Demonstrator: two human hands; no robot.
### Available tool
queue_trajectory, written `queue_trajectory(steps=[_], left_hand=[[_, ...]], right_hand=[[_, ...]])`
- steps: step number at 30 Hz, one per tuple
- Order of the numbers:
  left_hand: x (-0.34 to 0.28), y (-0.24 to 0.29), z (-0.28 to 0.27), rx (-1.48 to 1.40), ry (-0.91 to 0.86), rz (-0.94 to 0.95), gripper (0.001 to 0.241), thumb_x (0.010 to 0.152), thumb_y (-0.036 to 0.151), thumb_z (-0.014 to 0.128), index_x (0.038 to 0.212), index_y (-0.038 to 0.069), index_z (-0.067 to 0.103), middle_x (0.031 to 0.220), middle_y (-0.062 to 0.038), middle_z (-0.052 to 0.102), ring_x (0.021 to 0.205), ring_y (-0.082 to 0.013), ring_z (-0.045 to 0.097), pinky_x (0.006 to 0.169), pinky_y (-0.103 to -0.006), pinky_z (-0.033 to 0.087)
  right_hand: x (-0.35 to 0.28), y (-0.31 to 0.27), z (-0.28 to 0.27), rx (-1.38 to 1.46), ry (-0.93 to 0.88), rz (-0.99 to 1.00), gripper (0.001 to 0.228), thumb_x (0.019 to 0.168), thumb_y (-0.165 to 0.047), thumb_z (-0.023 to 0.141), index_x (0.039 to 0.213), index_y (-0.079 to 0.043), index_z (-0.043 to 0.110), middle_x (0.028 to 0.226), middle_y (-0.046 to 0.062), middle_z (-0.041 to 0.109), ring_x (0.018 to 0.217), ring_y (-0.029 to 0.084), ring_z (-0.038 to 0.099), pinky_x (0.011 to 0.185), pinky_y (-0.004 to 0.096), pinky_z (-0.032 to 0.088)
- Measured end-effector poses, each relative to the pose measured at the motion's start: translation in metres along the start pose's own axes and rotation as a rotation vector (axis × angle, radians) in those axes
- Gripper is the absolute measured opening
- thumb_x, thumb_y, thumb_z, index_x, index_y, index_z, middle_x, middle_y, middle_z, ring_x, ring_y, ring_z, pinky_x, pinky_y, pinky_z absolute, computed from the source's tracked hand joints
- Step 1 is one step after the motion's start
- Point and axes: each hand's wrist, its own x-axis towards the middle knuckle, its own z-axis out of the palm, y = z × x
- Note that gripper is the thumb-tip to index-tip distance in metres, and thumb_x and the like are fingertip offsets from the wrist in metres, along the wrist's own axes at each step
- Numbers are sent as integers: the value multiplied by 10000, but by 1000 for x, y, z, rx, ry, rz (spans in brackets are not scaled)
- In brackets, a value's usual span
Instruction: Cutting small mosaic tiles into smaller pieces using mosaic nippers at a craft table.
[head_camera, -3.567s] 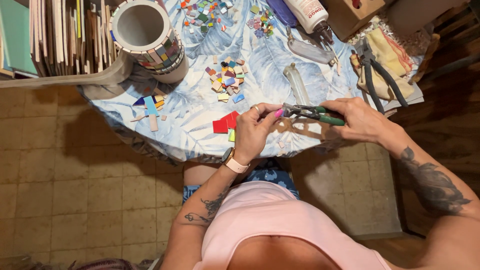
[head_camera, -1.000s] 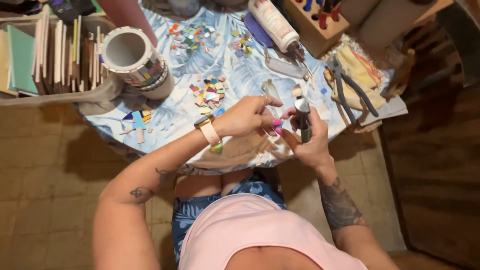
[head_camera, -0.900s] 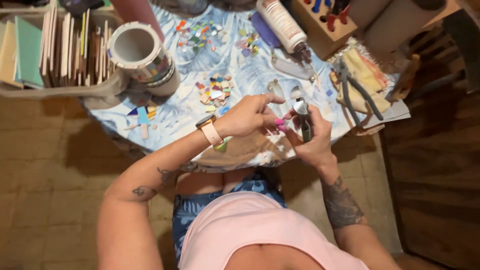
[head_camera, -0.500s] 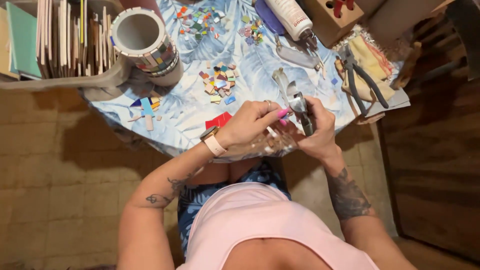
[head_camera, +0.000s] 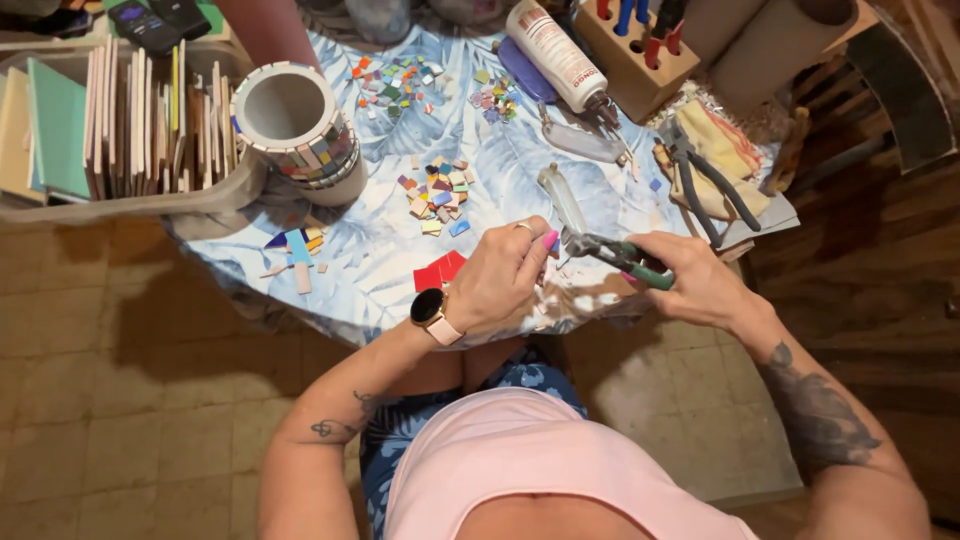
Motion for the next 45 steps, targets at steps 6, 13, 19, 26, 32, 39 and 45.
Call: queue_trajectory(steps=[6,13,19,26,32,39,45], left_hand=[[-2,-3,4,28,29,37,266,900,156,360,693,58,495,581,-93,519,584,-285,561,559,-309,472],[-2,-1,9,86,58,60,254,900,165,369,696,62,482,603,-86,499,604,-293,555,554,-313,469],[1,3,9,156,55,73,259,892,160,380,674,60,477,608,-80,490,597,-286,558,536,-314,467],[1,0,11,114,74,59,254,894,157,381,674,65,469,584,-78,470,594,-289,553,544,-308,468],[0,-6,14,107,87,50,254,893,161,387,671,68,469,578,-69,475,587,-280,554,542,-303,468],[-1,-12,17,140,101,25,248,888,161,391,673,64,468,587,-75,470,581,-287,549,519,-308,461],[1,-11,18,133,89,11,240,889,161,387,691,55,472,588,-89,468,587,-308,549,520,-327,464]], right_hand=[[0,12,0,-47,-86,7,458,555,-24,596,1011,10,560,768,184,580,684,333,589,592,402,476],[1,6,-5,-44,-113,12,444,577,-38,605,1016,8,559,755,181,575,656,313,587,577,382,480],[0,10,-3,-56,-116,65,383,623,-77,621,998,-19,573,737,144,574,639,263,585,567,347,483],[1,13,-1,-62,-134,103,350,571,-28,584,921,-28,588,676,132,558,612,270,582,546,348,463],[1,30,5,-75,-139,99,324,568,-46,582,891,-49,586,689,131,563,636,276,587,561,343,464],[6,22,6,-43,-140,83,375,568,-45,610,942,-35,579,729,136,581,681,287,597,587,351,477],[4,33,10,-31,-139,110,306,579,-66,609,883,-61,584,693,129,574,663,298,595,591,365,467]])
